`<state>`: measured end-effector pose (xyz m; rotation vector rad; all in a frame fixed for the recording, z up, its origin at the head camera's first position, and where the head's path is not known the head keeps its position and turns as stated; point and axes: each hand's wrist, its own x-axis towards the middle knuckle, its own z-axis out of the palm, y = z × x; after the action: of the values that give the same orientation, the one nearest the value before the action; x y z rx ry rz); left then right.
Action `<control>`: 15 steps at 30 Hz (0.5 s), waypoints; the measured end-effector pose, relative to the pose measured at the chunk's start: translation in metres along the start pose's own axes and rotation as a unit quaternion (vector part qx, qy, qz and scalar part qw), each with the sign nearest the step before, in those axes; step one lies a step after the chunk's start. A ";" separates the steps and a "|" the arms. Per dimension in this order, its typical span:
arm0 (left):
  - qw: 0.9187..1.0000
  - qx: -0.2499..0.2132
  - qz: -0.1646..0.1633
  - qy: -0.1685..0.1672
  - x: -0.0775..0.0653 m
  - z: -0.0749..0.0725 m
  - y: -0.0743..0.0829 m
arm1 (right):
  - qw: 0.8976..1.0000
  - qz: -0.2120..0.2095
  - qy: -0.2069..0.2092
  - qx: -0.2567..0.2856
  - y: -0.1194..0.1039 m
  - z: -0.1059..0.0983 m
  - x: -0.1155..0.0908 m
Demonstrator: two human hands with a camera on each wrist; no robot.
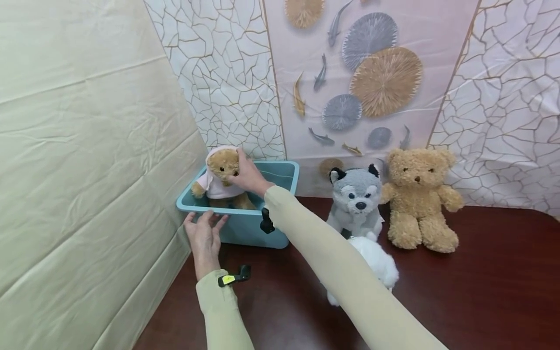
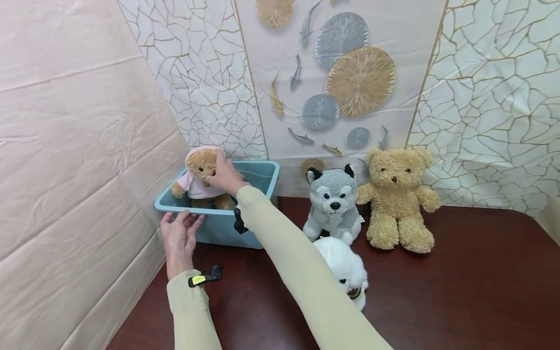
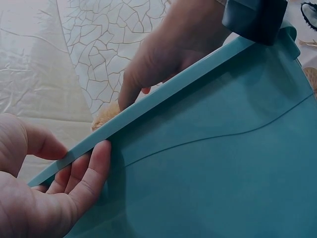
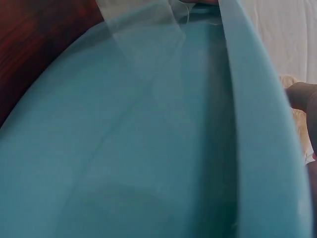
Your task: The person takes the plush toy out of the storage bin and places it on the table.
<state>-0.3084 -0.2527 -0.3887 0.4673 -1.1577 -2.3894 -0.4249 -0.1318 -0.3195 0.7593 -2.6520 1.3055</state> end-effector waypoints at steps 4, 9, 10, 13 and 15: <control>1.000 0.003 0.003 0.002 0.000 -0.001 0.001 | 1.000 0.006 -0.008 -0.005 -0.004 0.005 -0.002; 1.000 0.004 0.002 0.003 0.000 -0.002 0.000 | 1.000 0.025 -0.008 0.003 -0.005 0.007 -0.006; 1.000 0.004 0.000 0.003 0.000 -0.002 0.000 | 1.000 0.026 -0.008 -0.002 -0.004 0.008 -0.006; 1.000 0.001 0.001 0.005 0.000 -0.001 -0.001 | 1.000 0.025 -0.008 -0.012 0.000 0.009 -0.006; 1.000 -0.001 0.002 0.006 0.000 0.000 -0.002 | 1.000 0.020 -0.001 -0.011 0.004 0.010 -0.005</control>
<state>-0.3091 -0.2515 -0.3900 0.4775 -1.1490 -2.3819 -0.4212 -0.1352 -0.3302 0.7091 -2.6927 1.2827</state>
